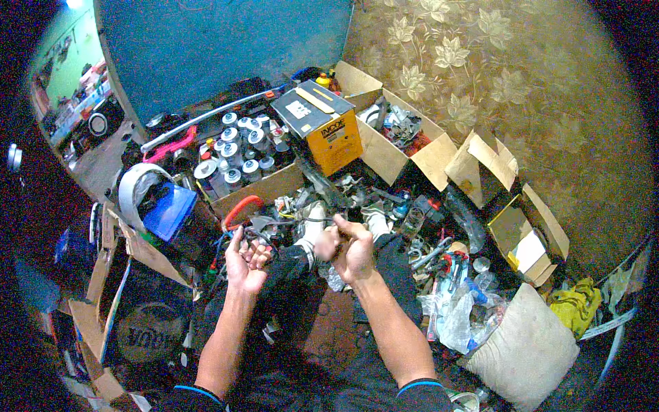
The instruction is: The person sits on the floor in a cluttered room and manipulates a bundle of wires, stripping insulation and twisting strands. They then pick up a power drill and a small black object, inspecting them briefly before placing them back down.
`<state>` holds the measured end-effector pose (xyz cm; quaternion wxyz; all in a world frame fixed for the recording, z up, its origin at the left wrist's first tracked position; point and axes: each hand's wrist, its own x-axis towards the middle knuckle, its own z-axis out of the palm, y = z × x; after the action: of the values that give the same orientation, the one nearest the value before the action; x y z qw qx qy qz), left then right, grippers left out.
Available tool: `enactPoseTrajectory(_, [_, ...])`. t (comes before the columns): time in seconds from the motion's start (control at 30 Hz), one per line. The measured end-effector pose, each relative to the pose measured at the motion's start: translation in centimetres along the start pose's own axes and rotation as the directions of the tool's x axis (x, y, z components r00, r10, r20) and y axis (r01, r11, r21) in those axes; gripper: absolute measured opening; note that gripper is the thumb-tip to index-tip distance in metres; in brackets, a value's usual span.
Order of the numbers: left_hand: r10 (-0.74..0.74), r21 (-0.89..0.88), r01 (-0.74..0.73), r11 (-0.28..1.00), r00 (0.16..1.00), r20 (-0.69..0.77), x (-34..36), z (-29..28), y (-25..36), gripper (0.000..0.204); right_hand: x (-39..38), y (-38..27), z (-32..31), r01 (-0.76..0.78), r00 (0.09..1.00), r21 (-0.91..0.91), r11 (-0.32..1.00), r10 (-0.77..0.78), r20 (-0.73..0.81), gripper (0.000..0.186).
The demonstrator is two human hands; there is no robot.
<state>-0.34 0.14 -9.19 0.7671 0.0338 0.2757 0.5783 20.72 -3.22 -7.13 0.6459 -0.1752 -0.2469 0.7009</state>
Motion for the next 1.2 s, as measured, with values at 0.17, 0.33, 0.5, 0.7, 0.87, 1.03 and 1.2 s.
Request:
enactPoseTrajectory(0.17, [0.118,0.203,-0.103,0.974,0.991,-0.066,0.3,-1.0,0.2,0.028,-0.2,-0.8,1.7,-0.209,0.97,-0.874,0.439,0.205,-0.129,0.035])
enactPoseTrajectory(0.33, [0.173,0.413,-0.233,0.88,0.969,0.177,-0.8,-0.2,-1.1,0.016,-0.5,0.5,-0.2,0.204,0.97,-0.97,-0.133,-0.109,0.219,0.042])
enactPoseTrajectory(0.5, [0.11,0.555,-0.19,0.81,0.979,0.174,-1.3,0.2,-2.6,0.014,-0.3,1.1,-0.1,0.379,0.925,-0.925,-0.024,0.023,0.379,0.034])
enactPoseTrajectory(0.7, [-0.036,0.099,0.033,0.995,0.999,0.022,0.5,-1.4,-0.6,0.016,-0.4,-1.3,0.8,0.269,0.908,-0.961,0.063,-0.35,0.231,0.024])
enactPoseTrajectory(0.87, [0.085,0.097,-0.088,0.991,0.996,0.037,0.6,-1.2,1.1,0.02,-0.5,-5.3,-2.7,0.202,0.749,-0.726,0.657,-0.582,-0.318,0.014])
enactPoseTrajectory(1.03, [0.097,0.25,-0.122,0.96,0.989,0.109,-0.3,-0.4,-0.8,0.009,0.2,-2.6,-3.1,-0.021,0.81,-1.0,0.007,-0.586,-0.021,0.028])
enactPoseTrajectory(1.2, [0.106,0.147,-0.128,0.981,0.984,0.145,0.4,-1.6,-1.1,0.016,0.1,-0.2,-0.5,0.169,0.88,-0.956,-0.239,-0.4,0.255,0.04])
